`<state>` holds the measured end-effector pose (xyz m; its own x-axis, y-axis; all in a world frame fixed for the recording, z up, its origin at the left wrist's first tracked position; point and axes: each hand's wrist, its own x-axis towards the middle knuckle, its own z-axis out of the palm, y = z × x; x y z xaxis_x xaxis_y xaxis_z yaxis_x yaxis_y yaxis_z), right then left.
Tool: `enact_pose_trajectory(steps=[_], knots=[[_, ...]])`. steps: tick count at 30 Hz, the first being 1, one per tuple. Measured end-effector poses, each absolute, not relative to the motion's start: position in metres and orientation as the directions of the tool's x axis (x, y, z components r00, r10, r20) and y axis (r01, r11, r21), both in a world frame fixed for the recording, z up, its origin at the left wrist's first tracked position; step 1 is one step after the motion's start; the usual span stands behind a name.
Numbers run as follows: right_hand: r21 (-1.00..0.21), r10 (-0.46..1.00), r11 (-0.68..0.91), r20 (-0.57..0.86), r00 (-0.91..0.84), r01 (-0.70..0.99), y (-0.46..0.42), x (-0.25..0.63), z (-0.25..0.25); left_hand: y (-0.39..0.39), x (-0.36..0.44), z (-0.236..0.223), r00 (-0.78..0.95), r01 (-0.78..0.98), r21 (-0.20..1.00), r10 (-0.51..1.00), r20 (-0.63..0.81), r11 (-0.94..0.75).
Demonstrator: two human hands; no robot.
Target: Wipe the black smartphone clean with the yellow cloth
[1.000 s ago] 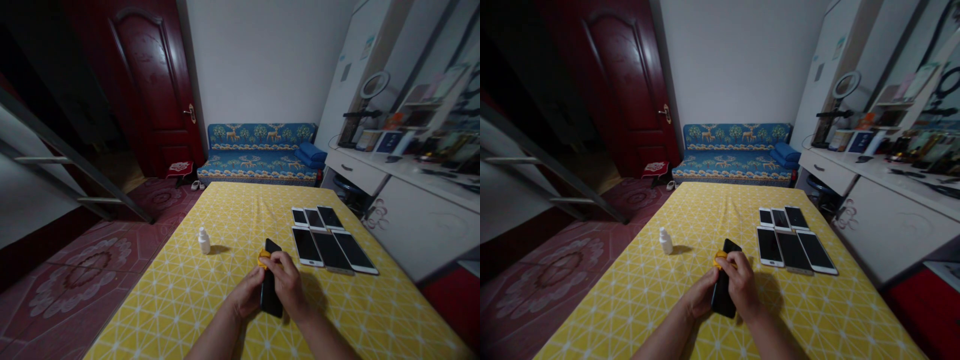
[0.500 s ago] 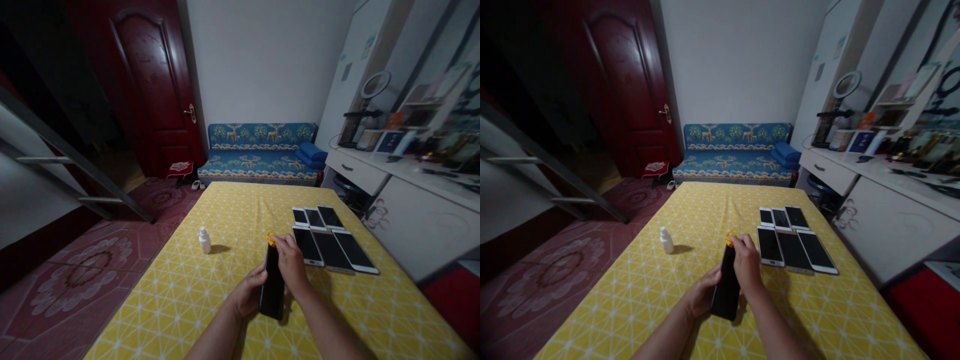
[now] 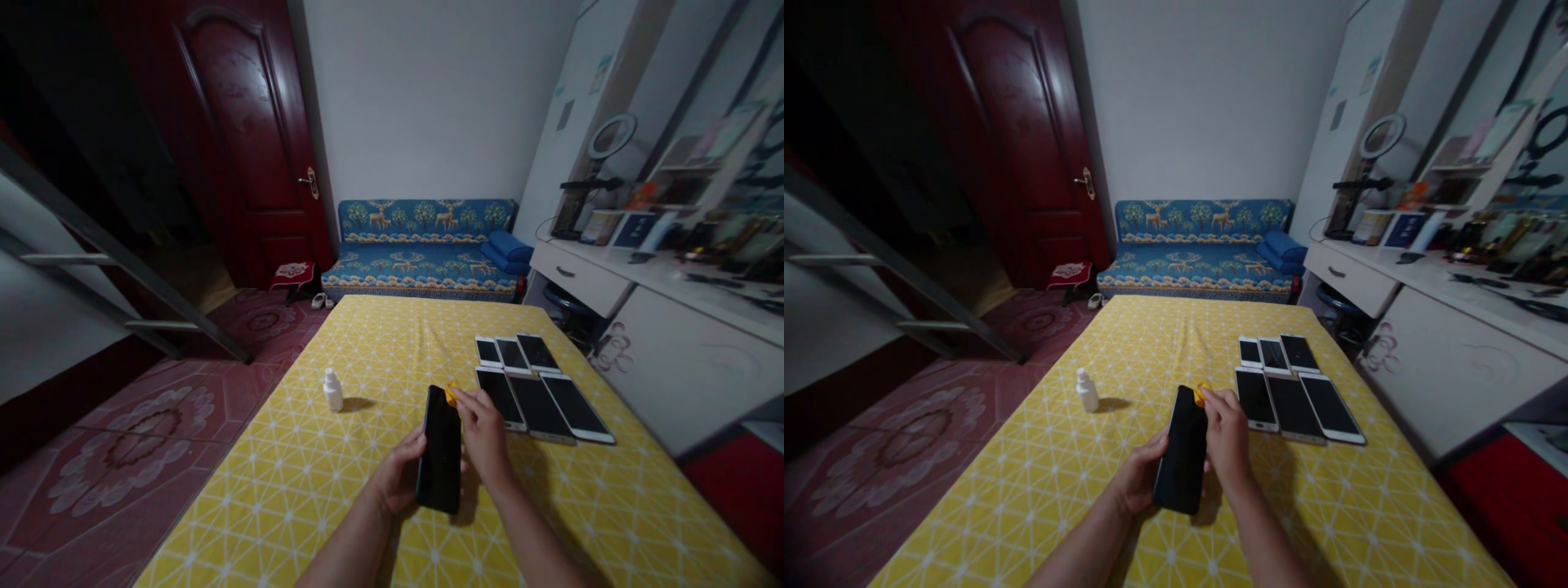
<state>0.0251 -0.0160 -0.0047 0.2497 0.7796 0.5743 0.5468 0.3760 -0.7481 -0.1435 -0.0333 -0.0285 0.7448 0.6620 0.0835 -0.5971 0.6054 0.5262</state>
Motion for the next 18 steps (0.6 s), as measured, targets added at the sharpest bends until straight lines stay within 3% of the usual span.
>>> enact_pose_trajectory(steps=[6, 18], knots=[[-0.614, 0.719, 0.465, 0.682, 0.132, 0.638, -0.031, 0.012, -0.013, -0.033, -0.143, -0.025, 0.646, -0.669, 0.499, 0.763, 0.024, 0.55], [-0.481, 0.685, 0.544, 0.728, -0.032, 0.688, -0.061, -0.01, -0.004, -0.032, -0.144, -0.031, 0.642, -0.65, 0.491, 0.764, -0.053, 0.58]])
